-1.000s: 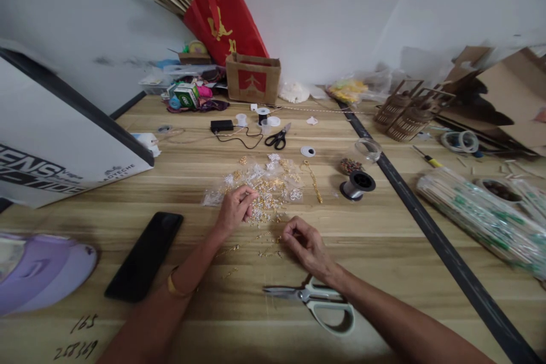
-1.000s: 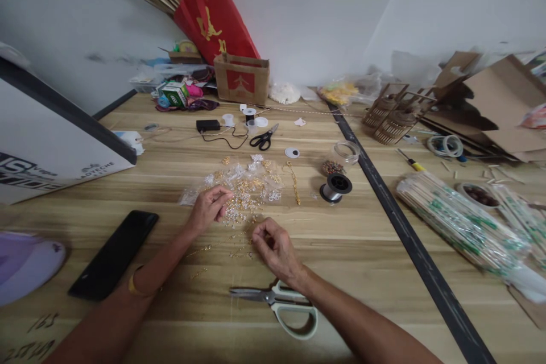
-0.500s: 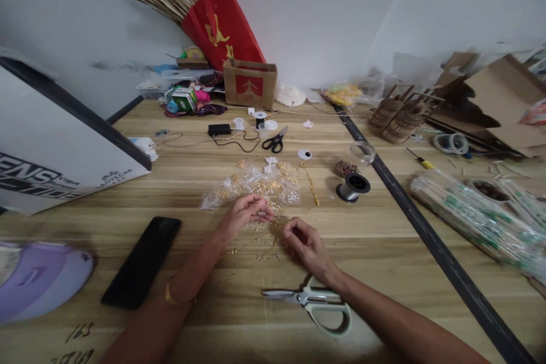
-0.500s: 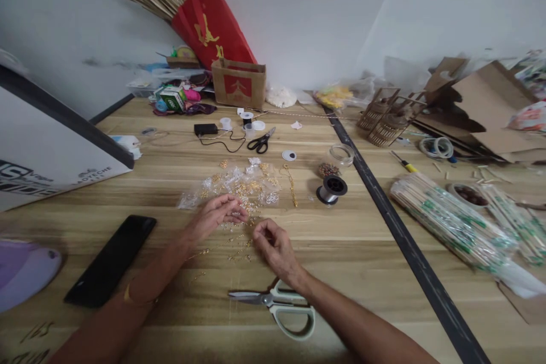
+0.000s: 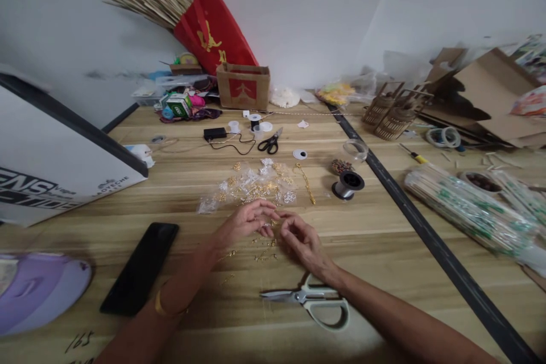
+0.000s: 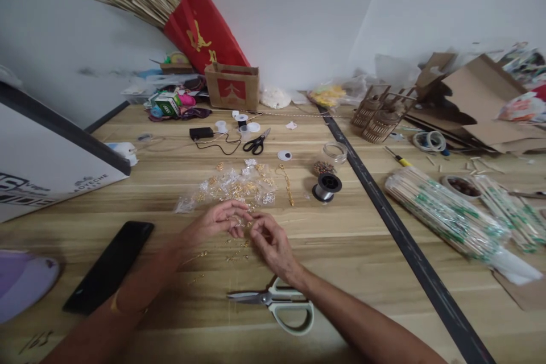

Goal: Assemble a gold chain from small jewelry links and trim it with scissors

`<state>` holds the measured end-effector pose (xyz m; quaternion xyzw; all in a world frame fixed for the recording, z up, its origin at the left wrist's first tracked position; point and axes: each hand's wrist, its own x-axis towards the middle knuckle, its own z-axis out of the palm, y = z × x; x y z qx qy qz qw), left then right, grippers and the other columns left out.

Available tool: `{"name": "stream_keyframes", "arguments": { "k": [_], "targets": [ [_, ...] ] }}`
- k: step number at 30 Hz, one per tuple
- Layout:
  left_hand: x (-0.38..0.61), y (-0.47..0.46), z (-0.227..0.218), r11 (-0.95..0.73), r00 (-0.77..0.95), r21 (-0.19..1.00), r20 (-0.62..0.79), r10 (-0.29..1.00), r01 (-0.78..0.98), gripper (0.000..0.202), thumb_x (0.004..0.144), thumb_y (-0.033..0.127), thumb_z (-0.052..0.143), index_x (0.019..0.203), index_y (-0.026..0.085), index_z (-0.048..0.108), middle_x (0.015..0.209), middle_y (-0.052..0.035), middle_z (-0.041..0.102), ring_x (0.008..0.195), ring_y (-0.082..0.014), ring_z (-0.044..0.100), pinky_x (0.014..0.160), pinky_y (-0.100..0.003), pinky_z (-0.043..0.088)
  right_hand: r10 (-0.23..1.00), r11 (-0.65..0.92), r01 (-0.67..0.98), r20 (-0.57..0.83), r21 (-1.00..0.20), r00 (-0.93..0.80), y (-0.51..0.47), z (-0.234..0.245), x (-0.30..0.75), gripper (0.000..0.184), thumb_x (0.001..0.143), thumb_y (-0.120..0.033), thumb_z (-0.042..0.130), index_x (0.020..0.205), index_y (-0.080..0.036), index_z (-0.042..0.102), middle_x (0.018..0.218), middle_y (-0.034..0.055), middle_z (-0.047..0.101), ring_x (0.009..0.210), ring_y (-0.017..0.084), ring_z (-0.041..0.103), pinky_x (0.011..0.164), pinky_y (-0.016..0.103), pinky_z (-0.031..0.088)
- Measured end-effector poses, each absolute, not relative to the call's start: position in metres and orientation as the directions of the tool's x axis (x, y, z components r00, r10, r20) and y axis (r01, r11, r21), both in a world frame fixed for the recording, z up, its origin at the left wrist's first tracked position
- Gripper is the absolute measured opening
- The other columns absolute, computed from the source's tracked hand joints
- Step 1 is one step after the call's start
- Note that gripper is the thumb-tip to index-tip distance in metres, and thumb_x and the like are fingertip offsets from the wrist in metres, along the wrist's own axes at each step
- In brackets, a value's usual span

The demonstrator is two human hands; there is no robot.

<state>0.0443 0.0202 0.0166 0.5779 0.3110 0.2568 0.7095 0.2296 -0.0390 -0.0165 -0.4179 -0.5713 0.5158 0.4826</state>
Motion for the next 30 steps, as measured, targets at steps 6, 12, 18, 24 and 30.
{"name": "stream_keyframes", "arguments": {
  "k": [6, 12, 18, 24, 30],
  "targets": [
    [0.055, 0.007, 0.011, 0.072, 0.646, 0.995, -0.099, 0.757, 0.069, 0.046, 0.077, 0.014, 0.053, 0.122, 0.022, 0.047, 0.121, -0.0126, 0.054, 0.062, -0.009, 0.06, 0.06, -0.024, 0.05, 0.931, 0.112, -0.031, 0.116, -0.993, -0.347, -0.043, -0.02, 0.227, 0.026, 0.088, -0.042, 0.05, 0.08, -0.018, 0.052, 0.079, 0.0032, 0.055, 0.063, 0.012, 0.046, 0.057, 0.023, 0.038],
    [0.057, -0.003, 0.015, -0.257, 0.635, 0.909, -0.011, 0.772, 0.328, 0.047, 0.073, 0.002, 0.044, 0.113, 0.022, 0.061, 0.108, -0.0057, 0.065, 0.085, -0.0157, 0.062, 0.076, -0.024, 0.049, 0.868, 0.282, 0.13, 0.196, -0.95, -0.456, -0.045, -0.019, 0.229, 0.018, 0.091, -0.032, 0.046, 0.084, -0.017, 0.054, 0.079, 0.0027, 0.056, 0.069, 0.013, 0.049, 0.064, 0.024, 0.039],
    [0.053, -0.005, 0.014, -0.257, 0.632, 0.897, -0.031, 0.775, 0.359, 0.046, 0.07, 0.001, 0.045, 0.108, 0.021, 0.063, 0.101, -0.0049, 0.068, 0.088, -0.0173, 0.064, 0.077, -0.025, 0.05, 0.86, 0.378, 0.213, 0.257, -0.901, -0.44, -0.046, -0.019, 0.231, 0.016, 0.092, -0.028, 0.043, 0.084, -0.018, 0.053, 0.079, 0.0041, 0.058, 0.069, 0.014, 0.053, 0.065, 0.025, 0.04],
    [0.049, -0.007, 0.007, -0.04, 0.592, 0.955, -0.148, 0.792, 0.293, 0.023, 0.069, 0.007, 0.055, 0.088, 0.014, 0.065, 0.078, -0.0056, 0.068, 0.076, -0.0163, 0.065, 0.073, -0.027, 0.051, 0.893, 0.311, 0.193, 0.217, -0.931, -0.394, -0.049, -0.02, 0.228, 0.019, 0.091, -0.032, 0.046, 0.08, -0.017, 0.052, 0.072, 0.0022, 0.053, 0.065, 0.013, 0.049, 0.061, 0.024, 0.038],
    [0.047, -0.01, 0.0, 0.12, 0.596, 0.985, -0.173, 0.784, 0.128, 0.024, 0.066, 0.009, 0.064, 0.089, 0.013, 0.062, 0.078, -0.0049, 0.066, 0.073, -0.0135, 0.063, 0.072, -0.026, 0.049, 0.931, 0.042, -0.039, 0.053, -0.998, -0.362, -0.046, -0.019, 0.227, 0.029, 0.087, -0.044, 0.052, 0.08, -0.016, 0.051, 0.068, -0.0002, 0.052, 0.057, 0.01, 0.047, 0.054, 0.021, 0.038]
  ]
}}
